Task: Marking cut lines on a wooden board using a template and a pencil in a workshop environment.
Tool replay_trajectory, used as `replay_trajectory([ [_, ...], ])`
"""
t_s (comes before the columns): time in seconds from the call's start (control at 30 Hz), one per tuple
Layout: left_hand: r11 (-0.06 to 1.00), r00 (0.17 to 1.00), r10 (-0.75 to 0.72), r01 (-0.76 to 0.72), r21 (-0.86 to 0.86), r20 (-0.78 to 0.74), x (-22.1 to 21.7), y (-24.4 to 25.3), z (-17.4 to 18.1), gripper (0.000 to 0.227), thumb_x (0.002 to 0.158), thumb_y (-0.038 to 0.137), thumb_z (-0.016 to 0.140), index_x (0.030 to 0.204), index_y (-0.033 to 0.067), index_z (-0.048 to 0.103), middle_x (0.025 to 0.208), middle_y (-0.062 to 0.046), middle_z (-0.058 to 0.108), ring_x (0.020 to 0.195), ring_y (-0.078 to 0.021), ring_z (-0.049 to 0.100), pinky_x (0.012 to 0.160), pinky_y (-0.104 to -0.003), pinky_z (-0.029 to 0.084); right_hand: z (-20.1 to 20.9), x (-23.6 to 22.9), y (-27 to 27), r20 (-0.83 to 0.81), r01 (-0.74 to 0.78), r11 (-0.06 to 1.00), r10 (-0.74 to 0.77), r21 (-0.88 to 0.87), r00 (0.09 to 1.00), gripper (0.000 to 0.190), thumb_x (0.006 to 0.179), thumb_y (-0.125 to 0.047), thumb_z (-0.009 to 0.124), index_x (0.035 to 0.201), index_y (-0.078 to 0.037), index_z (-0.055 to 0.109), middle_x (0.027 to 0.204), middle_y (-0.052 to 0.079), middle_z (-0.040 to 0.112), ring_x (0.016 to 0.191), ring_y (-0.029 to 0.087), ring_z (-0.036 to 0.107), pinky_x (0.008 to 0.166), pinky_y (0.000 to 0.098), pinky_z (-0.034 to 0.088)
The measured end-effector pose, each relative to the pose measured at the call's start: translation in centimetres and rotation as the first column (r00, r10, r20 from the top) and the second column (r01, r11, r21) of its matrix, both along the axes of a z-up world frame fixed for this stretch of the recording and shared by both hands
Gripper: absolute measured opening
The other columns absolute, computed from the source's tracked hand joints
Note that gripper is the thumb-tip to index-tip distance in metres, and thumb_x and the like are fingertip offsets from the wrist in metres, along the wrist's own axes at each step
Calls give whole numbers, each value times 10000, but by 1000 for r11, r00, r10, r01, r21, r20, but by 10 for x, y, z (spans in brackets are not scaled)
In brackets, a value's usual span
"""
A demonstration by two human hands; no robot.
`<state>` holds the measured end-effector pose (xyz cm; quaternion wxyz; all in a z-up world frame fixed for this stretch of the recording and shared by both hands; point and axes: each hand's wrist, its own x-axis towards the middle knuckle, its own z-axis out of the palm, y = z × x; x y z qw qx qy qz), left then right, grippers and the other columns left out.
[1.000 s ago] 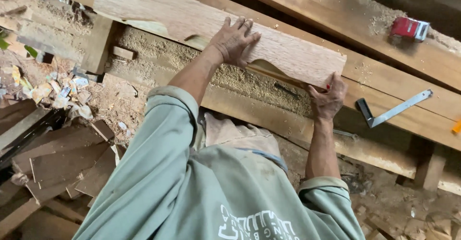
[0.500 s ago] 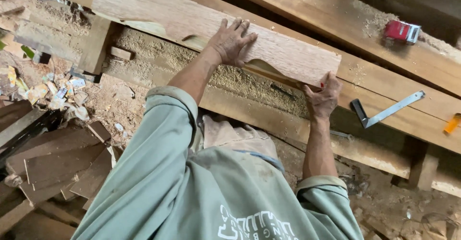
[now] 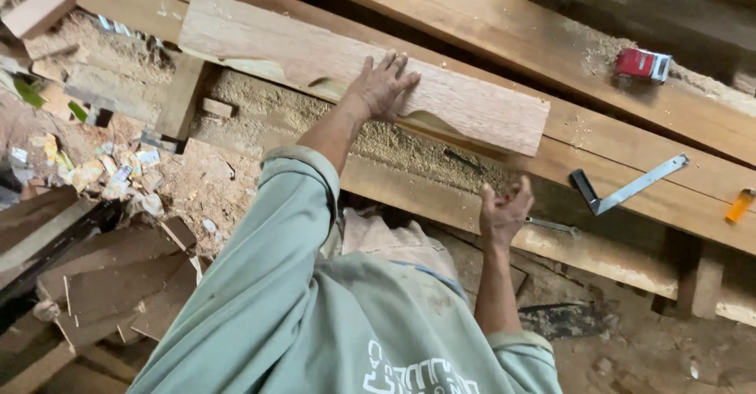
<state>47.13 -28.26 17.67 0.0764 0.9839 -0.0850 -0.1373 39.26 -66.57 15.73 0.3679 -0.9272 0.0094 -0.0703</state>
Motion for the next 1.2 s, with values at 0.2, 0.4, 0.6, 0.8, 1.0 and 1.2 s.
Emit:
replay_trajectory([
  [0.2, 999, 998, -45, 44, 19, 32, -3, -3, 16, 1064, 621, 523, 904, 1527, 310, 389, 1586, -193, 321, 1483, -420, 354, 1083, -698, 386, -36, -116, -22, -511, -101, 975, -14, -197, 860, 535, 873, -659, 710, 1262, -293, 669, 1149, 13, 707, 1078, 245, 724, 886, 393, 589],
  [0.4, 983, 976, -176, 169, 67, 125, 0, 10, 26, 1011, 696, 556, 859, 1543, 284, 378, 1524, -202, 373, 1421, -418, 415, 1020, -621, 432, -74, -174, -46, -373, 89, 978, -154, -186, 915, 394, 858, -382, 798, 1141, -111, 759, 944, 133, 748, 984, 337, 740, 908, 418, 586],
  [0.6, 971, 939, -237, 231, 55, 249, -4, 21, 13, 1146, 632, 638, 843, 1578, 239, 335, 1520, -225, 388, 1391, -446, 436, 987, -645, 437, -60, -203, -37, -502, 672, 737, -608, -70, 615, 396, 940, -507, 683, 1212, -223, 732, 993, 122, 749, 1015, 371, 703, 858, 485, 537],
  [0.8, 940, 937, -341, 339, 35, 71, 13, 49, 18, 1223, 590, 647, 861, 1610, 334, 263, 1563, -175, 336, 1428, -415, 386, 1084, -638, 373, -62, -214, 61, -485, 756, 645, -629, 110, 607, 410, 933, -440, 785, 1222, -156, 726, 1005, 129, 751, 995, 341, 716, 849, 466, 551],
  [1.0, 958, 960, -279, 280, -58, 28, 15, 53, 10, 1191, 627, 722, 826, 1596, 315, 264, 1570, -207, 296, 1447, -476, 368, 1109, -689, 333, -98, -233, 208, -473, 555, 831, -500, -28, 725, 372, 908, -353, 767, 1186, -116, 700, 967, 129, 706, 1004, 357, 703, 874, 503, 562],
  [1.2, 954, 953, -290, 295, -47, 91, 11, 40, 14, 1162, 629, 683, 857, 1547, 293, 260, 1554, -192, 294, 1454, -454, 361, 1108, -686, 354, -119, -269, 270, -659, 503, 857, -443, -111, 608, 352, 959, -502, 612, 1196, -261, 712, 1090, 51, 699, 1080, 310, 707, 939, 489, 573],
])
